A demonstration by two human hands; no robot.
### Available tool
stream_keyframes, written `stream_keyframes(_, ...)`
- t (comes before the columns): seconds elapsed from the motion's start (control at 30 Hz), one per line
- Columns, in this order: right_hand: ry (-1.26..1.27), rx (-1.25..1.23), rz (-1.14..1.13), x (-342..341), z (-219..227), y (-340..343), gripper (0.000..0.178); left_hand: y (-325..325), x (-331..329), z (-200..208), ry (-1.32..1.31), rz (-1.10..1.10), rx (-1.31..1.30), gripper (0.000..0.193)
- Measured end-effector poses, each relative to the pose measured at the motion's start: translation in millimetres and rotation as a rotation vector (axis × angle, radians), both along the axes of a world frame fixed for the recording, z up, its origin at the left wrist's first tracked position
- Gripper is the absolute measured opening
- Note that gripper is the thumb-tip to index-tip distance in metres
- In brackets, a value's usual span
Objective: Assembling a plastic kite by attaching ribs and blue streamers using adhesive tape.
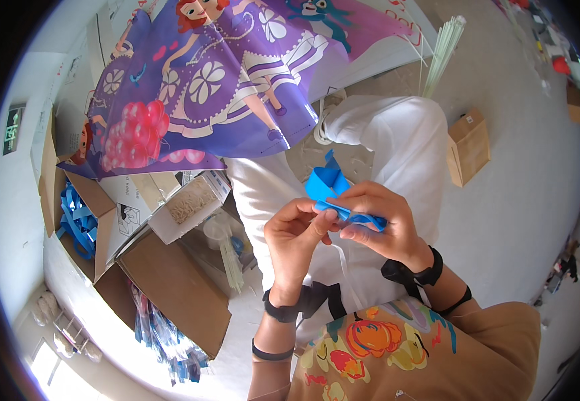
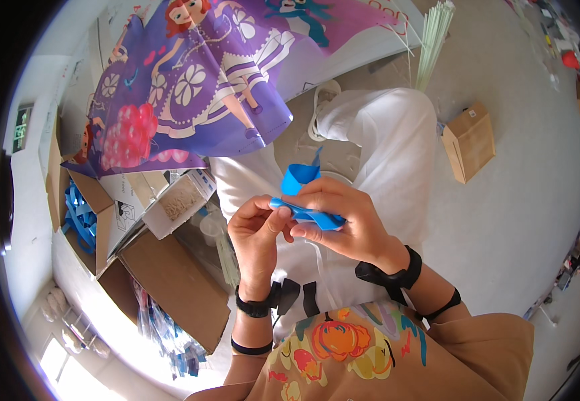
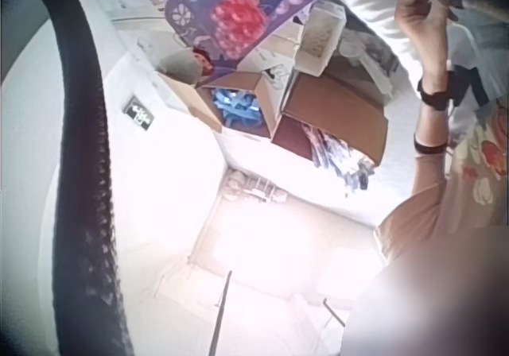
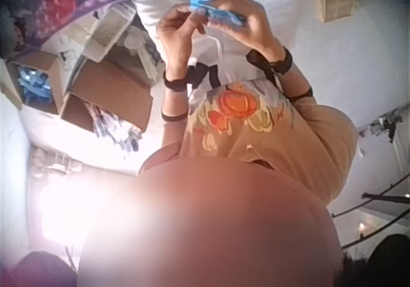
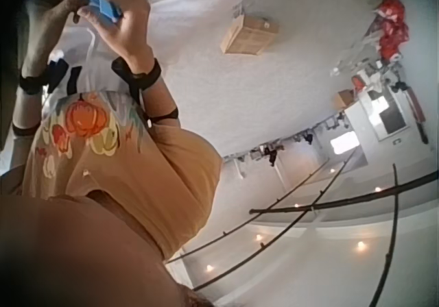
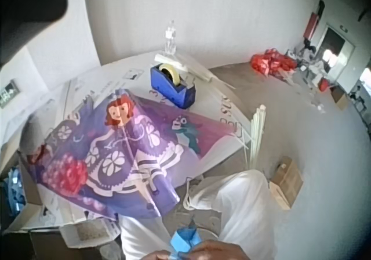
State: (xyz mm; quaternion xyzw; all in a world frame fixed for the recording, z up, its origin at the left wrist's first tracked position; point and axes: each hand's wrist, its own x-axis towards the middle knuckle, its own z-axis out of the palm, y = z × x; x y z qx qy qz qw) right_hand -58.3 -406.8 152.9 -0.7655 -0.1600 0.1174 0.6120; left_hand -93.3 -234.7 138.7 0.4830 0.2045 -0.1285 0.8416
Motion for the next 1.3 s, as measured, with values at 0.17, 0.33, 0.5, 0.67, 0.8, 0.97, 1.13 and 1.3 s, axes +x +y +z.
stream_keyframes(0.17,0.627,-0.197,-0.338,12.8,-10.7,5.4,0.022,-5.9,8.1,-0.8,0.035,-0.100,0.195,0.006)
stream_keyframes(0.33,0.102,-0.159,-0.352,32.2,-40.8,-8.7,0.034,1.4,15.4,-22.1,0.059,-0.278,0.616,0.007)
stream_keyframes(0.5,-0.053,-0.069,0.018,27.0,-42.7,0.3,0.034,10.2,41.1,-21.2,0.245,-0.151,0.193,0.008)
stream_keyframes(0.67,0.296,-0.077,-0.202,36.6,-69.0,4.4,0.020,14.9,67.3,-41.3,-0.011,-0.184,0.497,0.013)
stream_keyframes(0.8,0.432,-0.027,-0.291,56.8,-80.6,5.5,0.024,28.8,101.2,-68.7,-0.545,-0.383,1.365,0.038)
stream_keyframes(0.97,0.405,-0.120,-0.322,49.7,-104.8,-3.2,0.029,35.2,125.9,-107.1,-0.643,-0.587,1.625,0.056)
stream_keyframes(1.13,0.267,0.002,-0.447,19.0,-132.0,20.7,0.025,40.3,126.2,-136.3,-0.773,-0.477,1.768,0.048)
stream_keyframes(1.3,0.174,0.039,-0.482,30.6,-141.9,35.5,0.025,42.8,137.6,-134.1,-0.968,-0.368,1.562,0.036)
